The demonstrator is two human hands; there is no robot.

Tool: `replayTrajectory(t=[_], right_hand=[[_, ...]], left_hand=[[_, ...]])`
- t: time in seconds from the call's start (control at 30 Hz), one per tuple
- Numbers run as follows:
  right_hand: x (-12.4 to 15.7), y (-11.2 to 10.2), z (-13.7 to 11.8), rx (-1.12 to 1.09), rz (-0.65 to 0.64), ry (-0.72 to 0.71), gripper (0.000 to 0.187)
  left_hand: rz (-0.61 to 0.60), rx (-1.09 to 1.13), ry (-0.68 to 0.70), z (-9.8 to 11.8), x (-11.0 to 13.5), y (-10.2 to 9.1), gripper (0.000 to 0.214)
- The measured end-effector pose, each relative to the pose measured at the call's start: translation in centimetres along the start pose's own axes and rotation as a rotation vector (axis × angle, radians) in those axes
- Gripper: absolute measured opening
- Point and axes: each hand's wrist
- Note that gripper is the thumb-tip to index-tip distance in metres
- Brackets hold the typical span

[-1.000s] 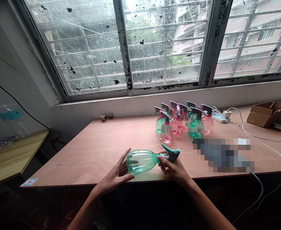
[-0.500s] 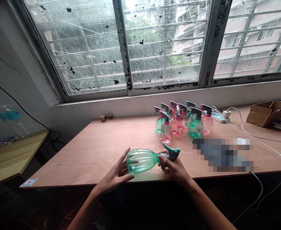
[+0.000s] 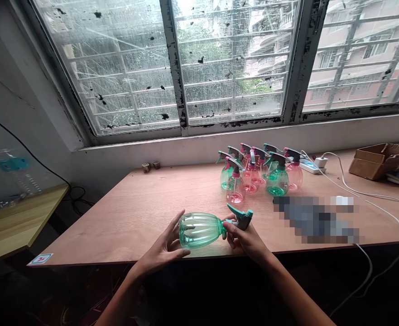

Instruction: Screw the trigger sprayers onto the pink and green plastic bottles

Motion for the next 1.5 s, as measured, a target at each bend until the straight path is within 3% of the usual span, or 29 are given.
replayTrajectory(t=[0.17, 0.4, 0.63, 0.97, 1.3, 1.5], right_hand=[[0.13, 0.08, 0.00, 0.001, 0.003, -0.016, 0.025], [0.15, 0.12, -0.05, 0.001, 0.014, -0.010, 0.025], [0.12, 0.28, -0.18, -0.007, 0.033, -0.010, 0.030], [0.34, 0.56, -0.43, -0.002, 0.029, 0.027, 0.032], [0.54, 0.64, -0.51, 0.015, 0.037, 0.014, 0.030], [0.44, 0.69, -0.53, 0.032, 0.039, 0.006, 0.030]], left_hand=[[0.000, -0.001, -0.003, 0.21, 0.08, 0.08, 0.097], [0.005, -0.029, -0.034, -0.05, 0.20, -0.26, 0.083], [-0.011, -0.032, -0.014, 0.30, 0.05, 0.12, 0.095], [-0.002, -0.042, -0.022, 0.08, 0.08, 0.03, 0.087], [0.007, -0.081, 0.004, 0.13, 0.08, 0.27, 0.101], [0.008, -0.089, -0.021, 0.02, 0.00, 0.10, 0.083]])
Point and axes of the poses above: each hand's wrist, its own x-axis away from the middle knuckle, its own y-axis out of the palm, z = x × y, and after that the axes turned 14 degrees about y, right-handed
